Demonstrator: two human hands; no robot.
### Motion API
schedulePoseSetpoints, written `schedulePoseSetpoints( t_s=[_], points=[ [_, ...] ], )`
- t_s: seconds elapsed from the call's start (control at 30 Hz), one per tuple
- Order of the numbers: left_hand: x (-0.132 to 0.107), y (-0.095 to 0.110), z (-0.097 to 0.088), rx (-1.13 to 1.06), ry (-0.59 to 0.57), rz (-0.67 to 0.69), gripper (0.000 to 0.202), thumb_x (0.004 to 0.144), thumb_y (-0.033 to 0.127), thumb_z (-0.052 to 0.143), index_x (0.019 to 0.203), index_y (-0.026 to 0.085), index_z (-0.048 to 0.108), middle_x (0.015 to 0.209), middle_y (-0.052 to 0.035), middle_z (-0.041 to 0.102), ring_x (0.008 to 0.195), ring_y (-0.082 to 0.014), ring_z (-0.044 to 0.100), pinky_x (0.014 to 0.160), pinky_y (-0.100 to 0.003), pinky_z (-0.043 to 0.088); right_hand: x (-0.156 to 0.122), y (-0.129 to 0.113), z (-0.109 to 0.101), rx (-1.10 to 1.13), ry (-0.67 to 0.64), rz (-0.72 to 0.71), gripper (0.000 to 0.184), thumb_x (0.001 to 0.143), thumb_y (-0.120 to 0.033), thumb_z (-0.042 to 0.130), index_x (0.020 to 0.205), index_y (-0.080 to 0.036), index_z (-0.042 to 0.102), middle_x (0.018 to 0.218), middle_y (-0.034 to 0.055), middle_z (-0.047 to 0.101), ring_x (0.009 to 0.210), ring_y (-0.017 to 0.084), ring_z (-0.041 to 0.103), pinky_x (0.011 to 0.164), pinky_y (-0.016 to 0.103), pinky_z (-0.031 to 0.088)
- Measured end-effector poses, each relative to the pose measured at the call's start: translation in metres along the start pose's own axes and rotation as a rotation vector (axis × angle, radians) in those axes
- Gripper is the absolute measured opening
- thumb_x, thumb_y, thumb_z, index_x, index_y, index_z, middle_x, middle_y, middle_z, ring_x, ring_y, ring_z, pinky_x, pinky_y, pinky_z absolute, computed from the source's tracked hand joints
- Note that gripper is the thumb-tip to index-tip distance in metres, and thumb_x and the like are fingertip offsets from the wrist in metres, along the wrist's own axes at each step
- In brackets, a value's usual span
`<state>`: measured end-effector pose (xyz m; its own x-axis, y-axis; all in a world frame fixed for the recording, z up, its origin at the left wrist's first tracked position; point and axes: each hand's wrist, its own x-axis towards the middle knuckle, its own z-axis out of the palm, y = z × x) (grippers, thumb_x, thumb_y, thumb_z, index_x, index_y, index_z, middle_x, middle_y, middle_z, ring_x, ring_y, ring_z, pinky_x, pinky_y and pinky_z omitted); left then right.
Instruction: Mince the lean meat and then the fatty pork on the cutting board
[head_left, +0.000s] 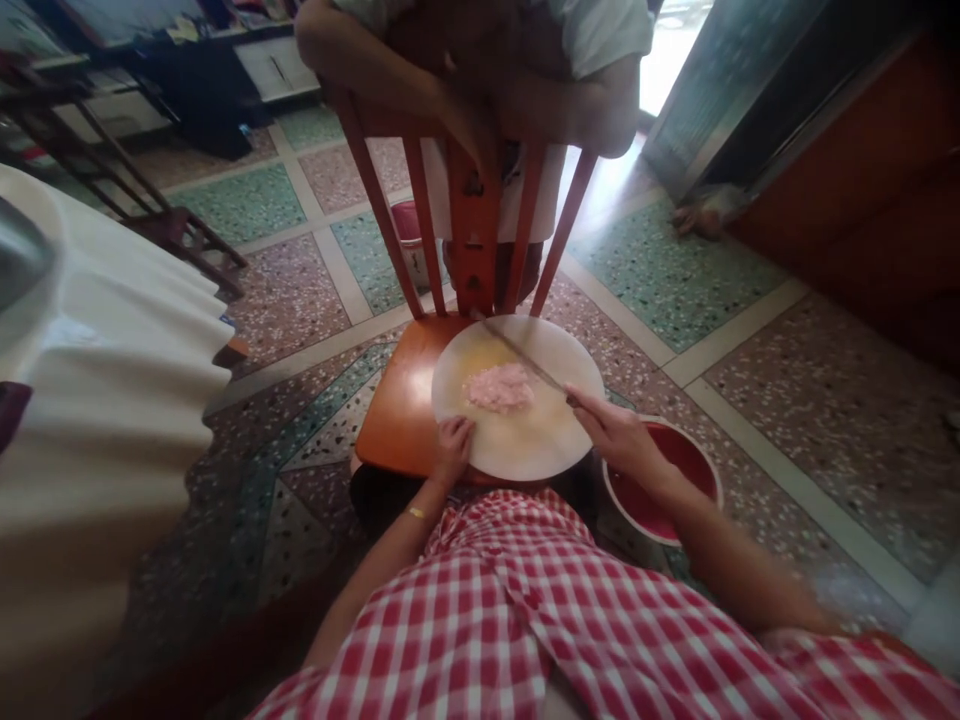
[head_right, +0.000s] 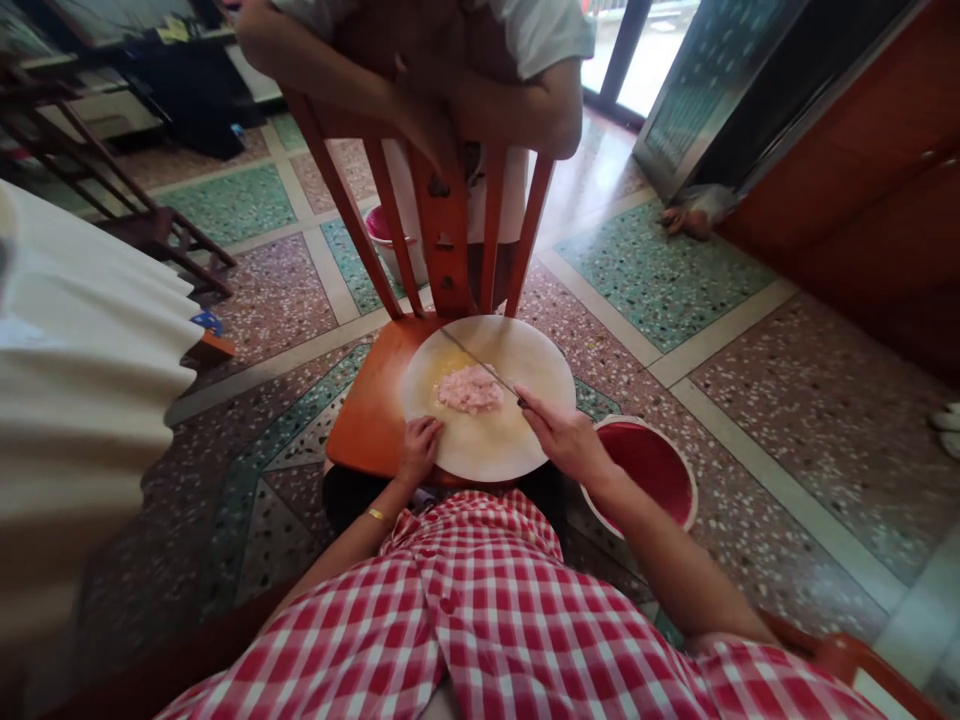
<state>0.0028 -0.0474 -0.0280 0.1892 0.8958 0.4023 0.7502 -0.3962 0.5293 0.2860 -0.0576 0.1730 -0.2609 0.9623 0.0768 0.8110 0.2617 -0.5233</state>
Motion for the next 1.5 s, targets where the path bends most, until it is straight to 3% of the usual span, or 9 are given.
schedulePoseSetpoints(
  t_s=[0.13, 0.27, 0.37, 0.53, 0.7, 0.87, 1.07, 1.27, 1.5],
  points=[
    [0.0, 0.001, 0.001, -0.011, 0.034, 0.02, 0.027, 0.08, 0.012, 0.045, 0.098, 0.017, 0.063, 0.099, -0.0105, 0.058, 0.095, -0.0206, 0.049, 0.087, -0.039, 0.042, 0.013, -0.035, 0.05, 0.118, 0.166, 0.099, 0.05, 0.093, -0.033, 0.026, 0.141, -0.019, 0.028, 0.12, 0.01, 0.058, 0.102, 0.021, 0.059, 0.084, 0.03, 0.047],
    [0.001, 0.001, 0.0, -0.011, 0.041, 0.034, 0.026, 0.079, 0.011, 0.045, 0.097, 0.016, 0.063, 0.098, -0.0108, 0.058, 0.092, -0.0205, 0.049, 0.084, -0.038, 0.043, 0.028, -0.028, 0.086, 0.09, -0.084, 0.207, 0.049, 0.09, -0.027, 0.034, 0.138, -0.021, 0.033, 0.116, 0.0097, 0.061, 0.1, 0.023, 0.06, 0.083, 0.032, 0.049],
    [0.001, 0.001, -0.001, -0.021, 0.03, 0.035, 0.025, 0.078, 0.011, 0.046, 0.096, 0.016, 0.063, 0.098, -0.0105, 0.058, 0.092, -0.0206, 0.049, 0.084, -0.038, 0.042, 0.029, -0.027, 0.08, 0.099, -0.152, 0.201, 0.049, 0.09, -0.028, 0.035, 0.139, -0.024, 0.032, 0.115, 0.0083, 0.062, 0.097, 0.024, 0.062, 0.082, 0.034, 0.049],
    [0.0, 0.002, -0.001, -0.049, 0.03, 0.018, 0.026, 0.079, 0.012, 0.045, 0.097, 0.016, 0.063, 0.099, -0.0106, 0.058, 0.094, -0.0205, 0.048, 0.086, -0.038, 0.041, 0.023, -0.044, 0.072, 0.11, 0.018, 0.072, 0.049, 0.093, -0.031, 0.028, 0.141, -0.023, 0.027, 0.131, 0.0087, 0.05, 0.11, 0.023, 0.054, 0.089, 0.032, 0.045],
    [0.0, 0.001, 0.0, -0.035, 0.022, 0.027, 0.027, 0.078, 0.011, 0.045, 0.097, 0.016, 0.063, 0.098, -0.0103, 0.058, 0.092, -0.0203, 0.048, 0.084, -0.038, 0.042, 0.017, -0.037, 0.081, 0.034, -0.227, 0.22, 0.045, 0.091, -0.028, 0.035, 0.135, -0.023, 0.04, 0.102, 0.0078, 0.068, 0.089, 0.023, 0.065, 0.077, 0.031, 0.051],
    [0.0, 0.001, 0.001, -0.029, 0.041, 0.034, 0.025, 0.079, 0.012, 0.045, 0.096, 0.016, 0.063, 0.098, -0.0099, 0.058, 0.093, -0.0199, 0.049, 0.086, -0.038, 0.042, 0.021, -0.044, 0.067, 0.122, -0.007, 0.088, 0.047, 0.093, -0.03, 0.03, 0.14, -0.024, 0.03, 0.12, 0.0064, 0.059, 0.1, 0.02, 0.061, 0.084, 0.028, 0.048],
    [0.0, 0.002, 0.0, -0.024, 0.045, 0.044, 0.026, 0.079, 0.011, 0.045, 0.096, 0.016, 0.063, 0.097, -0.0104, 0.058, 0.092, -0.0201, 0.048, 0.084, -0.038, 0.043, 0.018, -0.032, 0.093, -0.026, -0.183, 0.182, 0.046, 0.091, -0.026, 0.035, 0.137, -0.026, 0.035, 0.105, 0.0057, 0.067, 0.084, 0.02, 0.066, 0.074, 0.028, 0.051],
    [0.0, -0.001, 0.001, -0.016, 0.046, 0.051, 0.026, 0.078, 0.01, 0.046, 0.096, 0.016, 0.063, 0.098, -0.0103, 0.058, 0.093, -0.0204, 0.049, 0.085, -0.039, 0.042, 0.018, -0.039, 0.085, 0.076, 0.006, 0.028, 0.046, 0.093, -0.029, 0.031, 0.139, -0.025, 0.03, 0.119, 0.0064, 0.06, 0.101, 0.019, 0.06, 0.084, 0.027, 0.047],
    [0.0, 0.001, -0.002, 0.001, 0.019, 0.057, 0.026, 0.079, 0.012, 0.045, 0.098, 0.017, 0.063, 0.098, -0.0097, 0.058, 0.092, -0.0201, 0.049, 0.083, -0.038, 0.044, 0.018, -0.036, 0.087, -0.003, -0.146, 0.104, 0.046, 0.093, -0.029, 0.033, 0.138, -0.027, 0.033, 0.105, 0.0058, 0.067, 0.085, 0.021, 0.066, 0.073, 0.028, 0.051]
  ],
)
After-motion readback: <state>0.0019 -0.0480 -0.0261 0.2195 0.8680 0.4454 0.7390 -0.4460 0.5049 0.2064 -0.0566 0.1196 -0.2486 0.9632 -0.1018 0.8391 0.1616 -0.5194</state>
